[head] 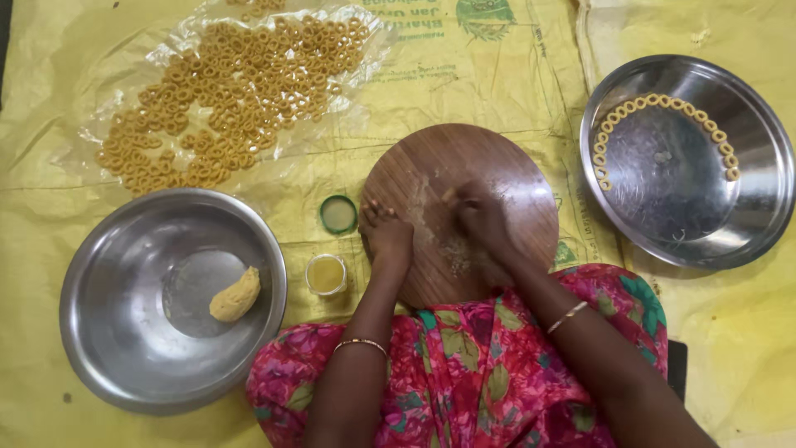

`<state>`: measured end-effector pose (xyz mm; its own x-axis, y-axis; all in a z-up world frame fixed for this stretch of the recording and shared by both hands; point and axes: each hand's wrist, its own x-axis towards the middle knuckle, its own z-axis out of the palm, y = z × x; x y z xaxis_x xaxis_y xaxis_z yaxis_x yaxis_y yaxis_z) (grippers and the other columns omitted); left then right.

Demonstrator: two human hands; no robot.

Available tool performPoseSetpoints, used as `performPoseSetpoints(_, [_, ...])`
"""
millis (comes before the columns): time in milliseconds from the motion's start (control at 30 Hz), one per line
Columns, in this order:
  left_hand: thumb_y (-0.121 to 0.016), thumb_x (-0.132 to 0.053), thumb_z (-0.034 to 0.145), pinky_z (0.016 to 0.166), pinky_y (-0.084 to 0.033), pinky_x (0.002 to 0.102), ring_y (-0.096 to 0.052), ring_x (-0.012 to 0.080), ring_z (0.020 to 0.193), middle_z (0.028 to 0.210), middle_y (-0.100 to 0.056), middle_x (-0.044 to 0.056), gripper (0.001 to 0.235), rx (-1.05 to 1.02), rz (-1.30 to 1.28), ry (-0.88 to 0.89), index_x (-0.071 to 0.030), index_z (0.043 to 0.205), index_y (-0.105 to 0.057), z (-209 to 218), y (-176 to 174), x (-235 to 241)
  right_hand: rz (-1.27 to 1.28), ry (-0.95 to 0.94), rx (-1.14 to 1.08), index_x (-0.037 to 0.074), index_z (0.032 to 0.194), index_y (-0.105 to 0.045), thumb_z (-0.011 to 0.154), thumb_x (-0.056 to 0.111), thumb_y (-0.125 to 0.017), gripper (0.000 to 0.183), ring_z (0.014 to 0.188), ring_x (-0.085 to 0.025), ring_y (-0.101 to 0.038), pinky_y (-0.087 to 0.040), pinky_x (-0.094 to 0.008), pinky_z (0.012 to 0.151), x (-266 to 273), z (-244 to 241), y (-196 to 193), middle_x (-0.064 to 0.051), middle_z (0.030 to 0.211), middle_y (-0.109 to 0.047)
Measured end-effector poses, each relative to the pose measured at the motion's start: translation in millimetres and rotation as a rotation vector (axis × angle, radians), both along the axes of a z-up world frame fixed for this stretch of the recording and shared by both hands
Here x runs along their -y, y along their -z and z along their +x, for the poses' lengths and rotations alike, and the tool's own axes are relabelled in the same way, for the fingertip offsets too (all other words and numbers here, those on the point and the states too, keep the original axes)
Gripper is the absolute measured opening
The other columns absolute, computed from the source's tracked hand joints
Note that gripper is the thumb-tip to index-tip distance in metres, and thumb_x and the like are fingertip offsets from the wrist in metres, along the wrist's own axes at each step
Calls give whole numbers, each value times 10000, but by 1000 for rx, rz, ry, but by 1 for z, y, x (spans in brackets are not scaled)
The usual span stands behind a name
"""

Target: The person rolls dough into thin ropes on a wooden board, then shapes them into small rings and places them on a metal tray. The person repeats this process throughout the clip.

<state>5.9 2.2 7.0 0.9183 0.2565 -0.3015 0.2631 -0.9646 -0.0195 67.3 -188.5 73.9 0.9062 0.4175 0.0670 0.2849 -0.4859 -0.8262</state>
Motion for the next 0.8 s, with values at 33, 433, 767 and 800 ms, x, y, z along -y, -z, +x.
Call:
performPoseSetpoints(33, [-519, -148, 969, 1051, -270, 755, -201, 573, 1470, 1601, -189, 361, 541, 17, -65, -21, 48, 1470, -454, 1, 0, -1, 80, 131, -69, 66, 1138, -715, 944, 94, -640, 210, 1167, -280, -707, -562, -341, 1013, 3, 5, -4, -130, 1192, -718])
performPoseSetpoints(433, [-522, -133, 1001, 967, -387, 767, -191, 589, 1481, 1633, -164, 353, 537, -143, -54, -60, 31, 1503, -427, 12, -16, 4, -724, -240, 428, 74, 1655, -180, 1072, 454, -350, 716, 1587, -380, -81, -46, -604, 1243, -5, 76, 32, -135, 1731, -117])
performPoseSetpoints(767, [-517, -127, 1035, 980, -399, 747, -226, 607, 1505, 1651, -230, 364, 454, -184, -39, -16, 25, 1462, -528, 8, -15, 5, -923, -349, 304, -52, 1594, -76, 975, 561, -404, 931, 1561, -430, -60, -53, -596, 1217, -19, -17, 0, -282, 1674, -66])
performPoseSetpoints(800, [-526, -127, 1014, 1006, -374, 744, -230, 600, 1494, 1637, -240, 367, 483, -123, -11, -6, 23, 1473, -510, 10, -14, 4, -879, -408, 340, -67, 1589, -87, 976, 510, -420, 905, 1559, -431, -85, -67, -585, 1214, -11, -25, -6, -296, 1674, -83])
